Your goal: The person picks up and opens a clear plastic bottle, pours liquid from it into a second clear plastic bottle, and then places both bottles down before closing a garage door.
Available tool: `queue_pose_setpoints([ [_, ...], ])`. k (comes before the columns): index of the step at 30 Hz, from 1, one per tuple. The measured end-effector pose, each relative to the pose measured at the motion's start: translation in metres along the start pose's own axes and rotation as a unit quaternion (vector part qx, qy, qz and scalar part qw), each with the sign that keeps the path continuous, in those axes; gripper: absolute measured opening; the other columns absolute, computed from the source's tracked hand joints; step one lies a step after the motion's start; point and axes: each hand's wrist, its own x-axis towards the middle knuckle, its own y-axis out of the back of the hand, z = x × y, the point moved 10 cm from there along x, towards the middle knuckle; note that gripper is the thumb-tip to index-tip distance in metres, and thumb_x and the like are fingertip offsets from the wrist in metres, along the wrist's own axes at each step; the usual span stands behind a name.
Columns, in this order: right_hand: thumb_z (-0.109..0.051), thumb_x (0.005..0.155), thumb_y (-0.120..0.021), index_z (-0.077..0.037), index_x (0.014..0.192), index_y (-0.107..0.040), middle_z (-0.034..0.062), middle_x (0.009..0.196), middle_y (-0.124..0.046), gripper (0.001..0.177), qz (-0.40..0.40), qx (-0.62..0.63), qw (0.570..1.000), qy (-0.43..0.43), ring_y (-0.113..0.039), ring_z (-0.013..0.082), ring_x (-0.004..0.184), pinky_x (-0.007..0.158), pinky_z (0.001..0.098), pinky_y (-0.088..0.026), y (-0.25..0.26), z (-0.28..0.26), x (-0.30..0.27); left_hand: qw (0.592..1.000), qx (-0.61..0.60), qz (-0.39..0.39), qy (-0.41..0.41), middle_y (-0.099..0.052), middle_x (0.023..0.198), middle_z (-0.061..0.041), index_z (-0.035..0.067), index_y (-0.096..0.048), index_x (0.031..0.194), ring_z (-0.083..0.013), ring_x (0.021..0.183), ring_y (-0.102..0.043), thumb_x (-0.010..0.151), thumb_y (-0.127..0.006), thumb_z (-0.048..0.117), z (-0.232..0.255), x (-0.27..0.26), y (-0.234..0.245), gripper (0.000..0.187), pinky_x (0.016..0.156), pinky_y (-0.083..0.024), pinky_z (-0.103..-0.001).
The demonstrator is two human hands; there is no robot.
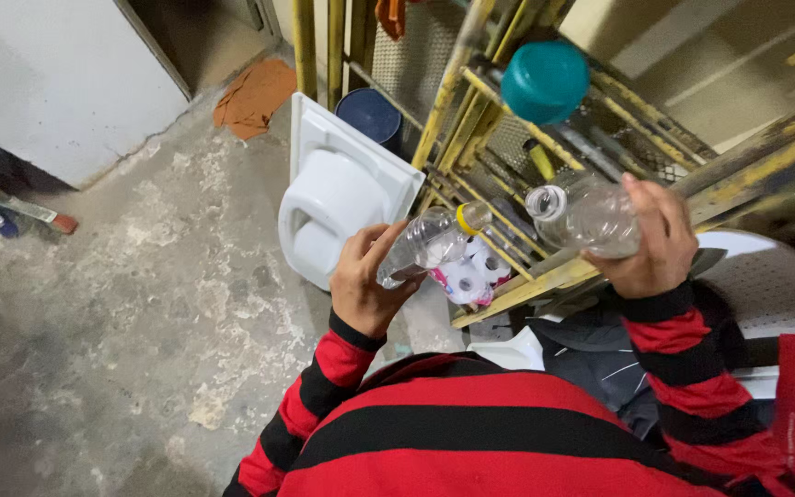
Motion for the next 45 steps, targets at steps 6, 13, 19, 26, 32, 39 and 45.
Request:
queue_pose_setpoints([
  [6,-0.021,0.071,-0.093,-0.003,0.142,-0.059,0.0188,0.131,-0.061,0.081,0.01,-0.041,0.998,0.045,-0.062,0.0404,0.114,0.099,0.0479,-0.053,-0.001,-0.033,0.022,1.0,0.0,-0.009,-0.007,-0.066,0.12,-0.01,0.017,-0.065,0.133,-0.0303,0.108,-0.066,0.06,-0.092,0.014,-0.013,0.004,0.019,0.077,0.088,-0.056,-0.039],
  [13,-0.016,0.069,-0.091,-0.005,0.141,-0.059,0.0172,0.128,-0.062,0.079,-0.004,-0.075,0.995,0.062,-0.063,0.0377,0.114,0.1,0.0469,-0.053,-0.004,-0.057,0.036,0.999,-0.015,-0.029,-0.013,-0.066,0.121,-0.01,0.016,-0.065,0.135,-0.03,0.109,-0.065,0.059,-0.091,0.012,-0.022,0.006,0.038,0.08,0.088,-0.055,-0.039],
  [19,-0.02,0.083,-0.093,-0.007,0.141,-0.058,0.0159,0.129,-0.062,0.069,0.0,-0.078,0.994,0.077,-0.062,0.0378,0.117,0.102,0.0465,-0.052,0.001,-0.076,0.048,0.999,-0.026,-0.024,-0.012,-0.066,0.121,-0.009,0.017,-0.066,0.133,-0.0288,0.109,-0.065,0.058,-0.092,0.011,-0.028,0.008,0.049,0.08,0.089,-0.055,-0.039],
  [26,-0.021,0.084,-0.09,-0.008,0.14,-0.059,0.0148,0.13,-0.062,0.065,0.017,-0.114,0.987,0.108,-0.063,0.0364,0.114,0.1,0.0488,-0.05,0.008,-0.098,0.062,0.999,-0.031,-0.036,0.0,-0.067,0.12,-0.008,0.016,-0.066,0.132,-0.029,0.108,-0.065,0.057,-0.091,0.011,-0.036,0.01,0.054,0.08,0.089,-0.055,-0.039],
  [32,-0.022,0.088,-0.091,-0.01,0.14,-0.06,0.0151,0.126,-0.062,0.062,0.012,-0.125,0.987,0.096,-0.063,0.0362,0.116,0.102,0.048,-0.05,0.008,-0.097,0.063,0.998,-0.037,-0.041,0.005,-0.066,0.12,-0.008,0.017,-0.066,0.133,-0.0292,0.108,-0.065,0.056,-0.092,0.01,-0.04,0.008,0.056,0.082,0.089,-0.055,-0.039],
  [39,-0.021,0.086,-0.088,-0.01,0.139,-0.061,0.0151,0.123,-0.061,0.06,0.013,-0.139,0.984,0.107,-0.062,0.0357,0.115,0.102,0.048,-0.05,0.012,-0.1,0.064,0.998,-0.044,-0.037,0.003,-0.066,0.12,-0.008,0.018,-0.065,0.133,-0.0291,0.108,-0.065,0.056,-0.093,0.011,-0.041,0.008,0.052,0.082,0.088,-0.056,-0.039],
  [45,-0.017,0.095,-0.084,-0.009,0.137,-0.06,0.0148,0.125,-0.061,0.049,0.012,-0.157,0.98,0.119,-0.062,0.0346,0.117,0.106,0.047,-0.05,0.014,-0.097,0.062,0.998,-0.041,-0.037,0.012,-0.067,0.12,-0.008,0.018,-0.066,0.133,-0.0287,0.108,-0.065,0.056,-0.093,0.011,-0.042,0.007,0.05,0.082,0.087,-0.056,-0.039],
])
